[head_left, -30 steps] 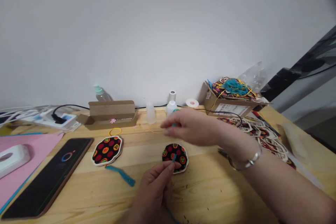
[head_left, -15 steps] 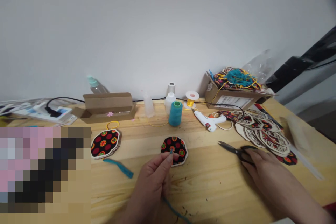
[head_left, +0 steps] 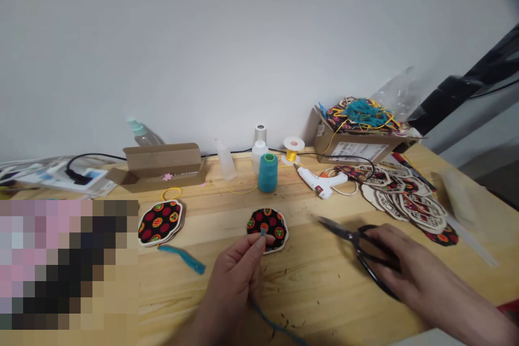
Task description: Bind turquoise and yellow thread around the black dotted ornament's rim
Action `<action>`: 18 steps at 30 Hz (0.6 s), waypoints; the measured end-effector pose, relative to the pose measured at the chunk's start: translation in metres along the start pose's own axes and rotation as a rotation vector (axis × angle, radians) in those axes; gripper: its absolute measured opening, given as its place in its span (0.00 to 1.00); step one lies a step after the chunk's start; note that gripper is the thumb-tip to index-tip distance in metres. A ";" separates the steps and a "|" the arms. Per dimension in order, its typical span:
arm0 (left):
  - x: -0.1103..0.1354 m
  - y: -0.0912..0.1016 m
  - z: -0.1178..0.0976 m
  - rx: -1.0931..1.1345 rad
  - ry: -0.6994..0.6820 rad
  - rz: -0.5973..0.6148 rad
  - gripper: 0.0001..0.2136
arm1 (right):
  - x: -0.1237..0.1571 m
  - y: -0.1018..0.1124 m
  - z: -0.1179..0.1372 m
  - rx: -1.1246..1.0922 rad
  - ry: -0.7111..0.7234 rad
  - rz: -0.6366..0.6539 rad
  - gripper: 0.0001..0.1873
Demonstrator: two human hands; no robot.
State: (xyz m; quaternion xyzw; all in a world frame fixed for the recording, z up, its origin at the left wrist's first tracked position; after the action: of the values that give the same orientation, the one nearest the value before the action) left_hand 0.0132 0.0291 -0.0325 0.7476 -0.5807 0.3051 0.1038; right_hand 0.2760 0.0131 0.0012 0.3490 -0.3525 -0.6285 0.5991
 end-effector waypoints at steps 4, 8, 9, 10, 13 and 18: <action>-0.001 0.001 -0.001 -0.003 -0.010 0.002 0.14 | 0.006 -0.010 0.048 -0.422 -0.083 0.208 0.09; -0.001 0.002 -0.002 -0.043 -0.023 0.012 0.15 | 0.005 -0.018 0.068 -0.492 -0.065 0.292 0.12; -0.002 0.002 -0.002 -0.049 -0.030 0.014 0.15 | 0.004 -0.020 0.069 -0.500 -0.072 0.325 0.11; -0.002 0.003 -0.002 -0.057 -0.038 0.016 0.15 | 0.004 -0.021 0.070 -0.504 -0.083 0.356 0.10; -0.001 0.003 -0.003 -0.074 -0.055 -0.003 0.16 | 0.002 -0.025 0.071 -0.503 -0.095 0.439 0.08; 0.000 0.002 -0.003 -0.101 -0.073 0.004 0.17 | -0.004 -0.030 0.078 -0.512 -0.078 0.620 0.05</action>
State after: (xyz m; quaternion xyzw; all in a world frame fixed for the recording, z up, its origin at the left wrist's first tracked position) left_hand 0.0099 0.0301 -0.0302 0.7507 -0.6004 0.2481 0.1195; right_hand 0.1937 0.0196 0.0148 0.0412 -0.2956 -0.4983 0.8140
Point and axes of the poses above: each hand's wrist, its own x-axis away from the middle knuckle, its own y-axis out of the back of the hand, z = x × y, the point moved 3 cm from there along -x, towards the middle knuckle, and after that the axes turned 14 degrees about -z, right-handed, at the moved point
